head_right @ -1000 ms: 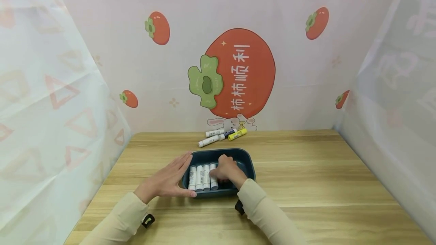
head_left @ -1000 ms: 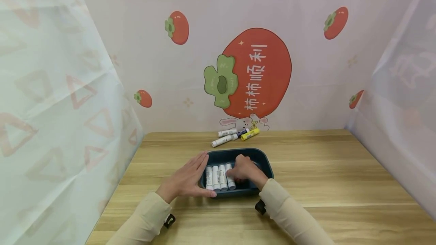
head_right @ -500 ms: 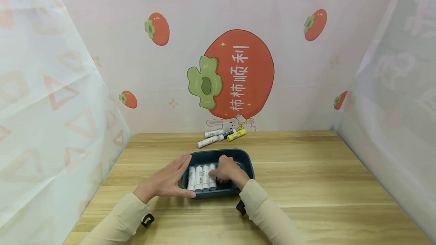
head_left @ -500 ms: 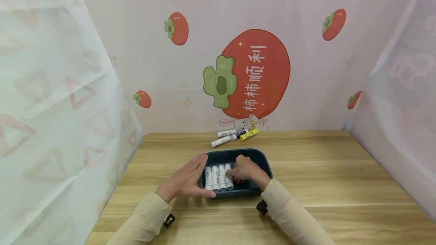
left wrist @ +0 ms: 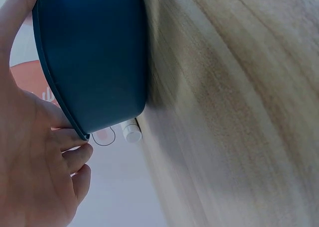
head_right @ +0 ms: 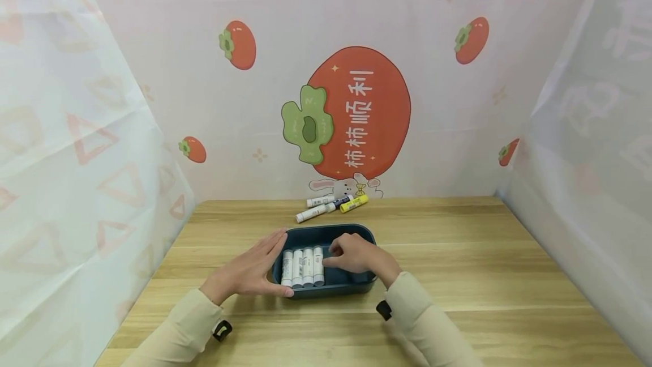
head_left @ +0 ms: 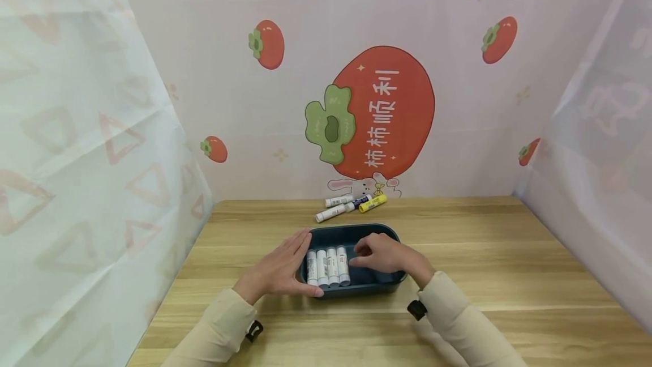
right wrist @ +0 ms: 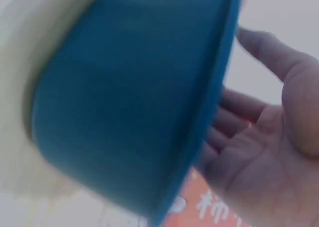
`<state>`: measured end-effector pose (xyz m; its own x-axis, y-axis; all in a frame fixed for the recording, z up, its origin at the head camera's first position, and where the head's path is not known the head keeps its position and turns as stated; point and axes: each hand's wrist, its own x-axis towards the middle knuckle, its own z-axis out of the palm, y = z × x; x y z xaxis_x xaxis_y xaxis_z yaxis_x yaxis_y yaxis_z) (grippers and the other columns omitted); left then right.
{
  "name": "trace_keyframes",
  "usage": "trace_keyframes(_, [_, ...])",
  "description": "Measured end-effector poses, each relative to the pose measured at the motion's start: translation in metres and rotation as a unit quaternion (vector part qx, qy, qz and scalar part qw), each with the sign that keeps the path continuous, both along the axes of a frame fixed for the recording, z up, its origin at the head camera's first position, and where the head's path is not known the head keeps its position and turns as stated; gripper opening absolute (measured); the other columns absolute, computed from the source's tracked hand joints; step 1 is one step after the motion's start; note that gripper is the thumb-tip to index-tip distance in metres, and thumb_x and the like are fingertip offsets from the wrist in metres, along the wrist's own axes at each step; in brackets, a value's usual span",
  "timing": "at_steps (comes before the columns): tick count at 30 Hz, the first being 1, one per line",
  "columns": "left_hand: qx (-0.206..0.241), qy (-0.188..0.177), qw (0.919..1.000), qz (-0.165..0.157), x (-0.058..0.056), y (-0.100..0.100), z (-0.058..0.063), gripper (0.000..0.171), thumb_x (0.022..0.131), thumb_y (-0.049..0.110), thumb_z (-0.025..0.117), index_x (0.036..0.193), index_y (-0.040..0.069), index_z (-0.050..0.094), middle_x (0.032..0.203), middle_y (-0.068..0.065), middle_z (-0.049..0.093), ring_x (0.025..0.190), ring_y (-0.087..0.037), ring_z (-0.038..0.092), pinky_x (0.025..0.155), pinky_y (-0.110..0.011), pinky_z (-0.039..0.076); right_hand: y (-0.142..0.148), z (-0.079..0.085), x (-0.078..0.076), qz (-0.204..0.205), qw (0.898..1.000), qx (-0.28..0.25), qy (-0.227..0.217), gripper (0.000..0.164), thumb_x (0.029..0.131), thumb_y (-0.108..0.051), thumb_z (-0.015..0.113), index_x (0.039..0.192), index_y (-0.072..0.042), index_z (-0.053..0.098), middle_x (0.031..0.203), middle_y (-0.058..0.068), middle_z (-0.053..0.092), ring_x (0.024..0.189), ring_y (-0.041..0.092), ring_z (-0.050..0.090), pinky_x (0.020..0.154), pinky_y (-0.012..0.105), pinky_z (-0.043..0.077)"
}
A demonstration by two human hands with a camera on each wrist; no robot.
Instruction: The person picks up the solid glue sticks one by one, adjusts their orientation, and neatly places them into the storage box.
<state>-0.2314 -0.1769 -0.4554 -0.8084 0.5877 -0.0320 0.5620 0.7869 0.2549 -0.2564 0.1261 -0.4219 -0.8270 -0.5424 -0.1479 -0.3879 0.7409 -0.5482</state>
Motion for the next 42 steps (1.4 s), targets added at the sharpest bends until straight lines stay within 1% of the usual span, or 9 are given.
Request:
trace_keyframes(4, [-0.003, 0.005, 1.0000, -0.003, -0.001, 0.000, -0.002, 0.132, 0.082, 0.085, 0.065, 0.169, 0.002, 0.011, 0.179, -0.017, 0.008, 0.167, -0.034, 0.012, 0.134, -0.053, 0.022, 0.017, 0.008, 0.007, -0.001, 1.000, 0.004, 0.004, 0.057, 0.101, -0.044, 0.070, 0.139, -0.001, 0.066, 0.132, 0.013, 0.073, 0.119, 0.025, 0.070, 0.106, 0.050, 0.058])
trace_keyframes(9, [-0.007, 0.008, 0.9999, -0.005, -0.002, 0.000, -0.001, 0.132, 0.082, 0.085, 0.065, 0.169, 0.002, 0.011, 0.179, -0.018, 0.008, 0.166, -0.035, 0.013, 0.134, -0.053, 0.023, 0.039, 0.017, 0.017, -0.031, 0.999, 0.007, 0.026, 0.073, 0.099, -0.054, 0.070, 0.150, -0.003, 0.056, 0.150, 0.017, 0.062, 0.136, 0.035, 0.060, 0.113, 0.057, 0.051])
trace_keyframes(12, [-0.002, 0.007, 1.0000, -0.005, -0.002, -0.001, 0.000, 0.132, 0.082, 0.084, 0.066, 0.169, 0.001, 0.012, 0.179, -0.018, 0.009, 0.166, -0.036, 0.013, 0.133, -0.054, 0.024, 0.051, 0.019, 0.021, -0.038, 0.998, 0.011, 0.045, 0.085, 0.098, -0.060, 0.068, 0.157, -0.003, 0.047, 0.159, 0.018, 0.053, 0.145, 0.039, 0.052, 0.117, 0.061, 0.046])
trace_keyframes(17, [-0.008, 0.005, 1.0000, -0.003, -0.002, -0.002, 0.001, 0.132, 0.082, 0.084, 0.065, 0.169, 0.002, 0.010, 0.179, -0.018, 0.008, 0.167, -0.035, 0.012, 0.133, -0.053, 0.023, 0.067, 0.013, 0.027, -0.040, 0.996, 0.035, 0.075, 0.104, 0.094, -0.073, 0.063, 0.166, -0.006, 0.031, 0.169, 0.017, 0.038, 0.154, 0.042, 0.041, 0.123, 0.064, 0.037])
trace_keyframes(22, [-0.010, 0.005, 0.9999, -0.003, -0.002, -0.002, 0.000, 0.132, 0.082, 0.085, 0.065, 0.169, 0.002, 0.010, 0.179, -0.018, 0.007, 0.167, -0.035, 0.011, 0.134, -0.052, 0.022, 0.077, 0.000, 0.031, -0.050, 0.991, 0.072, 0.101, 0.117, 0.088, -0.082, 0.061, 0.169, -0.007, 0.022, 0.173, 0.020, 0.028, 0.156, 0.045, 0.036, 0.120, 0.068, 0.038])
trace_keyframes(27, [-0.005, 0.010, 0.9999, -0.013, -0.002, -0.002, 0.000, 0.132, 0.083, 0.084, 0.066, 0.168, -0.001, 0.012, 0.179, -0.018, 0.007, 0.166, -0.037, 0.013, 0.133, -0.054, 0.023, 0.085, -0.020, 0.031, -0.048, 0.986, 0.087, 0.131, 0.121, 0.087, -0.084, 0.060, 0.169, -0.005, 0.019, 0.176, 0.021, 0.021, 0.159, 0.047, 0.028, 0.122, 0.069, 0.035])
trace_keyframes(32, [-0.006, 0.010, 0.9998, -0.015, -0.002, -0.001, 0.000, 0.132, 0.083, 0.083, 0.066, 0.168, -0.001, 0.011, 0.179, -0.018, 0.006, 0.166, -0.037, 0.013, 0.133, -0.054, 0.023, 0.086, -0.037, 0.030, -0.039, 0.983, 0.082, 0.158, 0.117, 0.091, -0.081, 0.058, 0.168, -0.003, 0.020, 0.176, 0.020, 0.019, 0.162, 0.045, 0.024, 0.125, 0.068, 0.030])
trace_keyframes(38, [-0.012, 0.013, 0.9997, -0.014, -0.003, -0.001, 0.000, 0.132, 0.083, 0.084, 0.066, 0.168, -0.001, 0.011, 0.179, -0.018, 0.007, 0.166, -0.036, 0.013, 0.133, -0.054, 0.024, 0.083, -0.046, 0.027, -0.031, 0.980, 0.087, 0.175, 0.113, 0.093, -0.079, 0.056, 0.168, -0.002, 0.020, 0.177, 0.019, 0.018, 0.164, 0.041, 0.020, 0.128, 0.065, 0.028])
trace_keyframes(42, [-0.011, 0.008, 0.9998, -0.016, -0.003, -0.001, 0.002, 0.131, 0.083, 0.083, 0.066, 0.168, -0.001, 0.011, 0.179, -0.018, 0.006, 0.166, -0.036, 0.012, 0.133, -0.054, 0.023, 0.083, -0.049, 0.027, -0.031, 0.981, 0.081, 0.174, 0.113, 0.094, -0.078, 0.056, 0.168, -0.002, 0.020, 0.177, 0.018, 0.017, 0.164, 0.041, 0.019, 0.127, 0.065, 0.028])
